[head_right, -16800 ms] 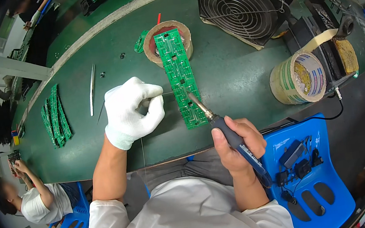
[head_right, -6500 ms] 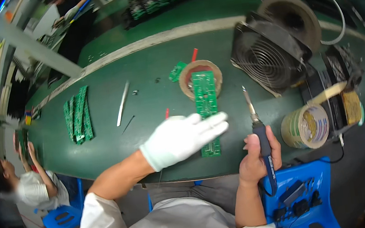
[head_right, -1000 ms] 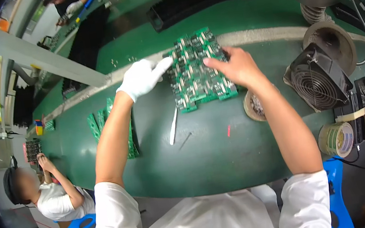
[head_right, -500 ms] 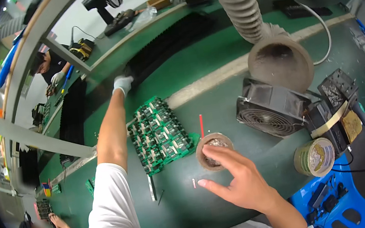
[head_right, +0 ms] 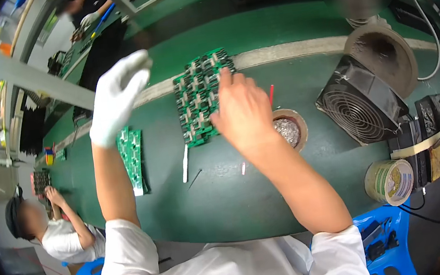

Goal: Soldering electronic components onto a printed circuit board.

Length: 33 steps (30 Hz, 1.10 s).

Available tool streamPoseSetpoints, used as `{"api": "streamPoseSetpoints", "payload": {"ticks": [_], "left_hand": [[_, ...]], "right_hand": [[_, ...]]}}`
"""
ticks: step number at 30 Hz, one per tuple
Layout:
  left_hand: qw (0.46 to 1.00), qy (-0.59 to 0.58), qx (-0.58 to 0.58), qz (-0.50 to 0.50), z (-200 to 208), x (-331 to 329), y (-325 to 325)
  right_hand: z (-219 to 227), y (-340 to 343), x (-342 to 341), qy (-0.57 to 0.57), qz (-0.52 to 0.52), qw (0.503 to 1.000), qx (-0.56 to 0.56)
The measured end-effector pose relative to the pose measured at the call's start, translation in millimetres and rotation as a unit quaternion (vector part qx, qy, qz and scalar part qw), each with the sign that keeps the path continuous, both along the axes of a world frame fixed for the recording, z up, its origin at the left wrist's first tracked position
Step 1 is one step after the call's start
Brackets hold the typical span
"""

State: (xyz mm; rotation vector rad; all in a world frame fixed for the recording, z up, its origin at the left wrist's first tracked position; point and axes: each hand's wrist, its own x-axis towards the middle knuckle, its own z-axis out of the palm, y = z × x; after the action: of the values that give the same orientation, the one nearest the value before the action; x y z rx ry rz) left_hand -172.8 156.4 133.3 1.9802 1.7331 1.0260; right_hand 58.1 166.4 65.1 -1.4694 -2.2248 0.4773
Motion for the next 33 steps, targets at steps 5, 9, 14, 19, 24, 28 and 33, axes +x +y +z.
{"api": "streamPoseSetpoints", "payload": {"ticks": [5, 9, 14, 19, 24, 28, 33], "left_hand": [[0.989, -0.076, -0.007, 0.124, -24.3, -4.8, -136.9], [0.973, -0.153, -0.03, 0.173, -56.5, 10.9, -186.1], [0.984, -0.102, 0.03, 0.144, -88.4, 40.0, -211.4], [0.958, -0.23, 0.087, 0.147, -92.9, 102.0, -225.0], [0.986, 0.102, 0.107, -0.082, -116.4, 96.5, -229.3], [0.988, 0.126, 0.076, -0.048, -125.6, 103.8, -233.3], [0.997, 0.066, 0.037, -0.01, -146.4, 108.2, -244.0]], "right_hand": [[-15.6, -0.3, 0.7, 0.007, -0.01, 0.999, -0.035], [-19.9, -12.6, 11.5, 0.056, -0.072, 0.996, 0.004], [-13.7, -63.7, 60.9, 0.273, 0.007, 0.962, -0.002], [-31.0, -150.0, 121.9, 0.364, 0.136, 0.902, -0.187], [-60.5, -186.2, 144.1, 0.407, 0.154, 0.867, -0.243], [-37.9, -187.4, 235.4, 0.443, -0.037, 0.896, -0.01], [-6.8, -161.0, 394.6, 0.63, -0.179, 0.743, 0.135]]}}
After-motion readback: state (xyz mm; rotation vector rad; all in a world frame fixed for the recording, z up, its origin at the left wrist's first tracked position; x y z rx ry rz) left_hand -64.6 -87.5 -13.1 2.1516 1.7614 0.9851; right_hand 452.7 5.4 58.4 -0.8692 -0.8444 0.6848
